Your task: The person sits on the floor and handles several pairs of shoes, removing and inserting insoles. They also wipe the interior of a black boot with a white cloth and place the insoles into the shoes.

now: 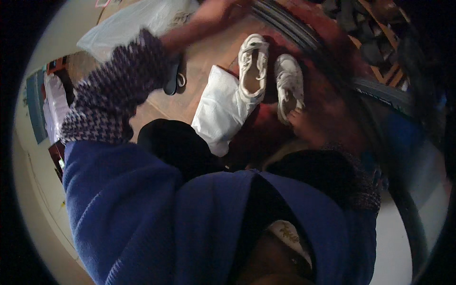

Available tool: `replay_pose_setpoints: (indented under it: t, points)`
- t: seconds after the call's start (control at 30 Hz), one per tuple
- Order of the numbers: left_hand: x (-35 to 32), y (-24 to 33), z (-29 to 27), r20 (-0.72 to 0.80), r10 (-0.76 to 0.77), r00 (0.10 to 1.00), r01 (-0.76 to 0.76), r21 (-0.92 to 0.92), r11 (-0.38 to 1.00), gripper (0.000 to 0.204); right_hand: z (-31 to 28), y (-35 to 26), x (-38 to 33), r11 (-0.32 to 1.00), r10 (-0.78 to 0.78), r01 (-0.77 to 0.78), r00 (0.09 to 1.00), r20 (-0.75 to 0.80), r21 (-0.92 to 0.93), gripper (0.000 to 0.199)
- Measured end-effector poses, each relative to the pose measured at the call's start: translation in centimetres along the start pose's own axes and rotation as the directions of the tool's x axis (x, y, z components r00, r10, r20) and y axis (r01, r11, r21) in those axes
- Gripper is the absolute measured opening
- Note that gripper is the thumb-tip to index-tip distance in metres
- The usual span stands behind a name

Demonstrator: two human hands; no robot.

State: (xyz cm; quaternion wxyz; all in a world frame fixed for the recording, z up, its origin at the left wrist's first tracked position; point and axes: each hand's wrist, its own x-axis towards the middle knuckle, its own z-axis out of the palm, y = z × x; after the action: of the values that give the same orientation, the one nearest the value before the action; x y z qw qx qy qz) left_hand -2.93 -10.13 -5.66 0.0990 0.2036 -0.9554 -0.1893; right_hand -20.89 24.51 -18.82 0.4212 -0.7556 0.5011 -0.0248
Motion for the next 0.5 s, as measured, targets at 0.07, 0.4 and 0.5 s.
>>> replay_pose_setpoints:
  t: [0.07,0.4,0.5]
  points:
    - [-10.8,-1.4,2.2,0.405,-0.312,0.859,0.325,0.039,0.945,0.037,1.2,0.3,0.7,0.992,0.003,0.033,0.959,-0.284,0.123,0.04]
    - [-33.5,3.7,12.2,0.678,-0.458,0.575,0.773,-0.634,0.031,0.091,-10.8,-6.4,7.1,0.995,-0.033,0.031,0.999,-0.018,-0.091,0.035]
    - [-34.9,3.2,15.4,0.697,-0.554,0.455,0.784,-0.608,-0.122,0.086,-12.7,-9.4,9.7,0.986,-0.149,0.146,0.988,-0.033,-0.077,0.03]
